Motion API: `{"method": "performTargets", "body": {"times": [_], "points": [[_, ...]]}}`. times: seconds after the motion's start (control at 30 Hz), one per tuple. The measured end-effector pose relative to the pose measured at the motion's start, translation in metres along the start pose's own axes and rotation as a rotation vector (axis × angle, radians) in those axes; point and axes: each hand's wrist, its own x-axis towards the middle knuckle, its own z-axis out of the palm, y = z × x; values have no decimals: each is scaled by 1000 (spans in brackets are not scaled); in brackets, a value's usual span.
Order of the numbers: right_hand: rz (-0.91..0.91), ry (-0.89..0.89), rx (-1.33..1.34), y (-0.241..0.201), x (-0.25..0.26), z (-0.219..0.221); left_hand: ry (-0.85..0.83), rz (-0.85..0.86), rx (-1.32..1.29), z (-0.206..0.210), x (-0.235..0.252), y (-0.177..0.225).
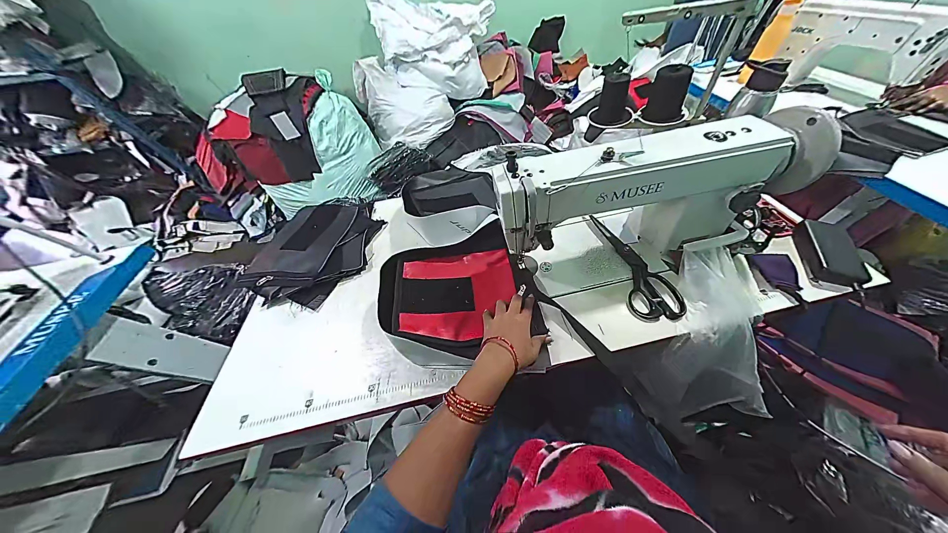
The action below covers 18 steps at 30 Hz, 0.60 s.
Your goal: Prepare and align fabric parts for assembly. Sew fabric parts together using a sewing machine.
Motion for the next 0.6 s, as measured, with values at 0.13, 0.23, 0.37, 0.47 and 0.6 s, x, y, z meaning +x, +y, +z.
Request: {"method": "performTargets", "body": {"times": [0.13,0.23,0.37,0.47,0.6], "points": [[-434,6,-28,-61,53,104,-84,-30,36,-4,7,13],[-741,-60,-116,-135,85,189,-53,-10,47,4,6,13],[-669,-215,-330,-217,125,269,25,30,-42,17,2,2],[-551,-241,-371,-238,144,296,83,80,-164,21,0,-8],[-511,-157,-246,-230,150,295,296,219,-460,32,-1,-26]]}}
